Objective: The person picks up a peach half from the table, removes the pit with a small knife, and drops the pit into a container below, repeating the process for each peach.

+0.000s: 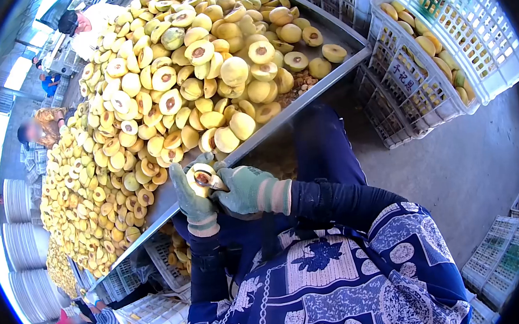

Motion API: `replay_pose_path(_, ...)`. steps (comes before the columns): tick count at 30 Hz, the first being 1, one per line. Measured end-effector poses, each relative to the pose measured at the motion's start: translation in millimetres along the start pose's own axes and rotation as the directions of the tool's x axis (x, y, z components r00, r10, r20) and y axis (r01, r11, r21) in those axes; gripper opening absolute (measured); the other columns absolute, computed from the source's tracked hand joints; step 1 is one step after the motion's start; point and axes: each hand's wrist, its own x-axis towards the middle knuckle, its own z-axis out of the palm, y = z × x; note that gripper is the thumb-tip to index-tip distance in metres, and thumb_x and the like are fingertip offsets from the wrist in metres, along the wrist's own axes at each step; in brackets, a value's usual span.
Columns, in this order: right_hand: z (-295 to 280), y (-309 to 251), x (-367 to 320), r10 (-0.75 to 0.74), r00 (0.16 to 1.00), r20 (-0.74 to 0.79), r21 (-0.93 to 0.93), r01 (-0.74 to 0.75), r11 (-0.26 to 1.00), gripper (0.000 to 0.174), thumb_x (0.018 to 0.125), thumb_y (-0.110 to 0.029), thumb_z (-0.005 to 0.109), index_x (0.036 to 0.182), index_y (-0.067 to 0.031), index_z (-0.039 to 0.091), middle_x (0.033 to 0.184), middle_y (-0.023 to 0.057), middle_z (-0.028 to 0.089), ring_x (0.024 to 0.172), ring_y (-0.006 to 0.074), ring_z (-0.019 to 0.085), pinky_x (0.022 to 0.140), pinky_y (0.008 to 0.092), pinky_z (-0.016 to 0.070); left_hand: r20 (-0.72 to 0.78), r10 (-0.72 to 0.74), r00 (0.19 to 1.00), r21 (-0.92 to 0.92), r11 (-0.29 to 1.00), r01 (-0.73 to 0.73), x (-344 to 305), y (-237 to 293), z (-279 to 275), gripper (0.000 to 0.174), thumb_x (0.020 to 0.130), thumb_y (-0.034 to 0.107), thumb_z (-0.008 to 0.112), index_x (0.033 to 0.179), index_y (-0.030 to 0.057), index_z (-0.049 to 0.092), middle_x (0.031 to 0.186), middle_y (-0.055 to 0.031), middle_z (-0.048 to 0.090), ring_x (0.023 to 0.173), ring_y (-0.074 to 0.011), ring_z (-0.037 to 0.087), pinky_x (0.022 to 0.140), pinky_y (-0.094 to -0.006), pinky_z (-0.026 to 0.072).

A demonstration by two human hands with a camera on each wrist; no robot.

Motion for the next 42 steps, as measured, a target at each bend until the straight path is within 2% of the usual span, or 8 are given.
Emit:
replay_pose_path(4,0,0,-2,-0.019,1.0,-0.014,-0.012,0.019,1.0,0.045,0.083,-0.033,0.056,0.111,0.0022,0.049,0.085,0.0228,0.064,0.082,0.0392,0.062,0.073,0.0439,0.049,0.107,0.661,0.743,0.824,0.359,-0.438,2,-30,-8,0.059,0.098,0.045,0.033,0.116,-0.0081,0.05,0.1,-0.0171,0.062,0.092,-0.0231,0.06,0.081,-0.0331,0.051)
replay_pose_path(7,-13,-6,-1,0.017,0.999,0.044,-0.028,-0.015,0.999,0.041,0.083,-0.031,0.054,0.111,-0.0013,0.051,0.085,0.022,0.064,0.08,0.0389,0.062,0.072,0.0436,0.0491,0.016,0.196,0.98,0.261,0.946,-0.193,1,-72,-35,0.05,0.085,0.007,0.06,0.129,-0.0082,0.04,0.113,-0.0216,0.055,0.091,-0.0293,0.059,0.083,-0.0359,0.0488)
replay_pose_path(11,-28,-6,6,0.129,0.921,0.368,-0.078,-0.107,0.991,0.036,0.084,-0.028,0.052,0.112,-0.0067,0.053,0.087,0.0193,0.064,0.082,0.0365,0.063,0.072,0.0411,0.0492,0.232,-0.346,0.909,-0.274,0.873,0.403,8,-8,-15,0.059,0.097,0.045,0.036,0.112,-0.0099,0.051,0.095,-0.0207,0.064,0.08,-0.0246,0.063,0.074,-0.032,0.0534)
replay_pose_path(14,-40,-18,2,0.219,0.879,0.424,-0.102,-0.194,0.976,0.029,0.086,-0.029,0.051,0.103,-0.0078,0.06,0.083,0.0116,0.066,0.082,0.0294,0.064,0.076,0.036,0.0493,0.315,-0.037,0.948,0.087,0.996,0.01,2,9,-3,0.058,0.097,0.044,0.036,0.11,-0.0108,0.051,0.093,-0.0207,0.064,0.078,-0.0228,0.064,0.072,-0.0313,0.0535)
replay_pose_path(20,-42,-15,-5,0.27,0.716,0.644,0.27,-0.542,0.796,0.023,0.087,-0.033,0.056,0.083,-0.0103,0.059,0.057,-0.0004,0.05,0.042,0.0105,0.047,0.038,0.0265,0.0382,0.297,-0.483,0.824,-0.247,0.795,0.554,4,13,8,0.058,0.095,0.048,0.04,0.108,-0.0069,0.053,0.092,-0.0176,0.064,0.072,-0.0211,0.064,0.065,-0.0288,0.0543)
replay_pose_path(34,30,27,-10,-0.721,0.584,0.372,0.542,-0.768,-0.342,0.036,0.099,-0.033,0.035,0.098,-0.0031,0.055,0.045,-0.0081,0.037,0.033,0.0033,0.036,0.033,0.0214,0.0346,0.071,0.038,0.997,-0.338,0.941,-0.011,-12,-10,7,0.034,0.09,0.023,0.054,0.114,0.0008,0.056,0.087,-0.0071,0.062,0.064,-0.0115,0.056,0.052,-0.0218,0.0455)
replay_pose_path(40,-9,17,-10,-0.224,0.61,0.76,0.64,-0.762,0.098,0.041,0.094,-0.039,0.046,0.091,-0.0003,0.059,0.05,-0.0037,0.045,0.034,0.0082,0.042,0.034,0.0217,0.0369,-0.401,0.025,0.916,0.154,0.987,0.04,-26,17,-99,0.038,0.087,0.027,0.06,0.113,-0.0011,0.056,0.103,-0.0139,0.063,0.085,-0.0208,0.062,0.067,-0.0274,0.0521)
replay_pose_path(42,-5,13,-6,0.442,0.7,0.56,0.187,-0.627,0.756,0.043,0.087,-0.043,0.051,0.083,-0.0002,0.058,0.054,0.0029,0.053,0.038,0.0131,0.048,0.035,0.0244,0.0391,-0.319,0.188,0.929,0.754,0.644,0.129,-31,7,-163,0.041,0.087,0.034,0.06,0.106,-0.0027,0.06,0.098,-0.0172,0.064,0.085,-0.0252,0.063,0.074,-0.0342,0.0512)
